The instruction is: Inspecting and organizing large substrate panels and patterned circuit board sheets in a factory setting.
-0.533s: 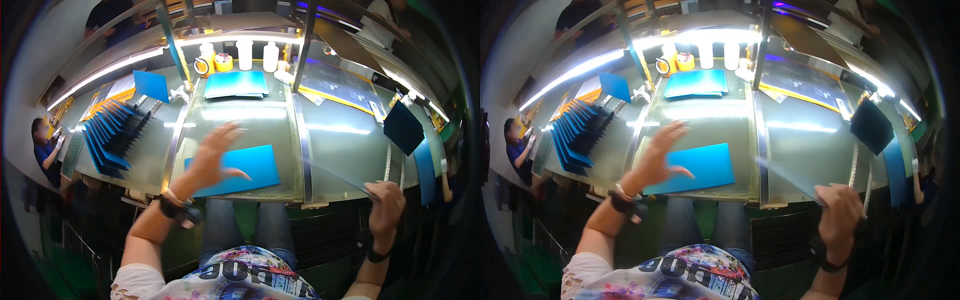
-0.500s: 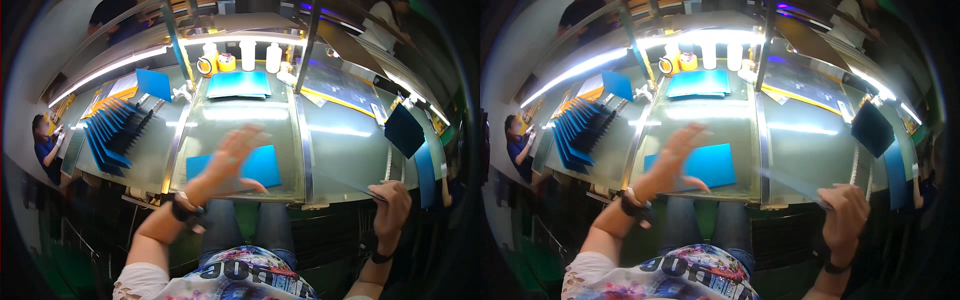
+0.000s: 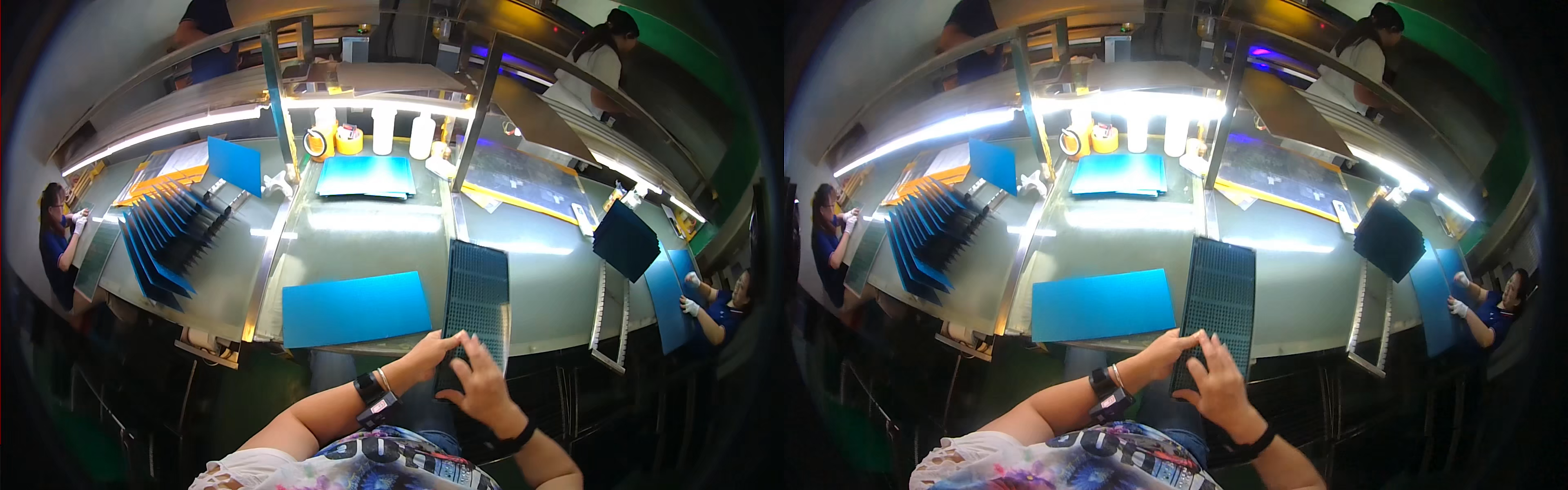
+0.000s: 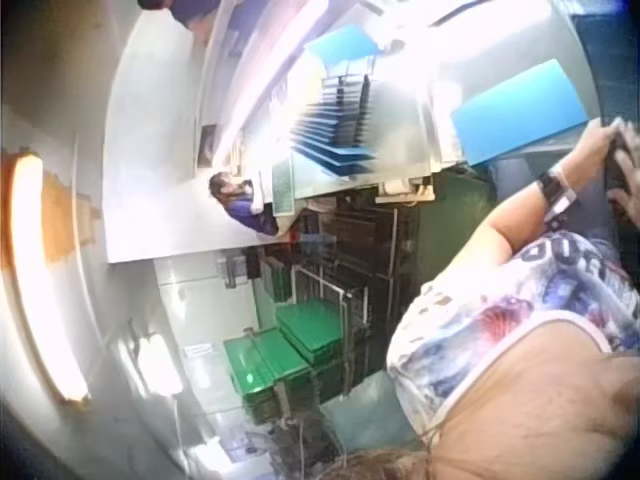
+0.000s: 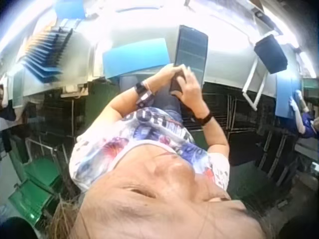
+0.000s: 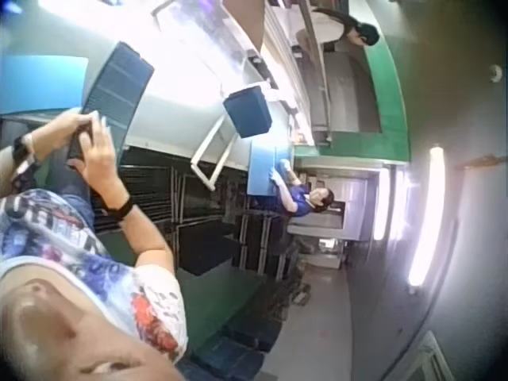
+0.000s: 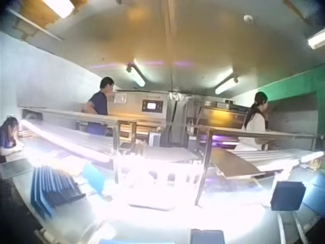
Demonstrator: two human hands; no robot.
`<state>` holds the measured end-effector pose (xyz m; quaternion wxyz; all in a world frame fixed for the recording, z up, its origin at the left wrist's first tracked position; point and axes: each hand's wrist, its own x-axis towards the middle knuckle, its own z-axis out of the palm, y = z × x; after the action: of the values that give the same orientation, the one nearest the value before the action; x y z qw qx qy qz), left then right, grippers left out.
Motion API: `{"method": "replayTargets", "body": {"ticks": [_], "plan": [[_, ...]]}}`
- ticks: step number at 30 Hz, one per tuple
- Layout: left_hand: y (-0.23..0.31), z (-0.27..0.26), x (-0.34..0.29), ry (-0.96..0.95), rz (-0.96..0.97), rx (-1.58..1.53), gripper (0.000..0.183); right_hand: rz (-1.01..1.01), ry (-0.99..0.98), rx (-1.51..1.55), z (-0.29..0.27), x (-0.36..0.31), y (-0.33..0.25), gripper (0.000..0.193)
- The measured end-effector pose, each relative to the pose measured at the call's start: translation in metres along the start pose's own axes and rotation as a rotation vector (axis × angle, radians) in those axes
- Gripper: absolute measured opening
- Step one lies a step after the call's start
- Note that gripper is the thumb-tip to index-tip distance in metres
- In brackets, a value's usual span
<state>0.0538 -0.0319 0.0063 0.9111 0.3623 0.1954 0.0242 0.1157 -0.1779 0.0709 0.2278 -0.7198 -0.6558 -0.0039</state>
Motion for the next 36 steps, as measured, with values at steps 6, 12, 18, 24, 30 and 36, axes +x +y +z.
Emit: {"method": "replayTargets", "body": {"ticks": [6,12,18,24,30,36], "plan": [[-0.028,-0.018,0.017,0.113,-0.216,-0.292,0.025,0.025,-0.061,0.097,0.029,-0.022,0.002,0.049],[-0.027,-0.024,0.028,0.084,-0.210,-0.420,0.033,0.022,-0.122,0.164,0.032,-0.023,0.008,0.049],[-0.028,-0.021,0.030,0.063,-0.213,-0.443,0.041,-0.017,-0.083,0.202,0.029,-0.026,0.015,0.039],[-0.016,-0.015,0.028,0.043,-0.227,-0.466,0.049,-0.140,0.068,0.051,0.045,-0.039,0.009,0.014],[-0.019,-0.021,0.031,0.029,-0.221,-0.479,0.050,-0.084,0.183,-0.005,0.037,-0.033,-0.002,0.008],[-0.001,-0.014,0.037,0.247,-0.202,-0.208,0.046,-0.143,0.153,-0.121,0.027,-0.030,0.009,0.016]]}}
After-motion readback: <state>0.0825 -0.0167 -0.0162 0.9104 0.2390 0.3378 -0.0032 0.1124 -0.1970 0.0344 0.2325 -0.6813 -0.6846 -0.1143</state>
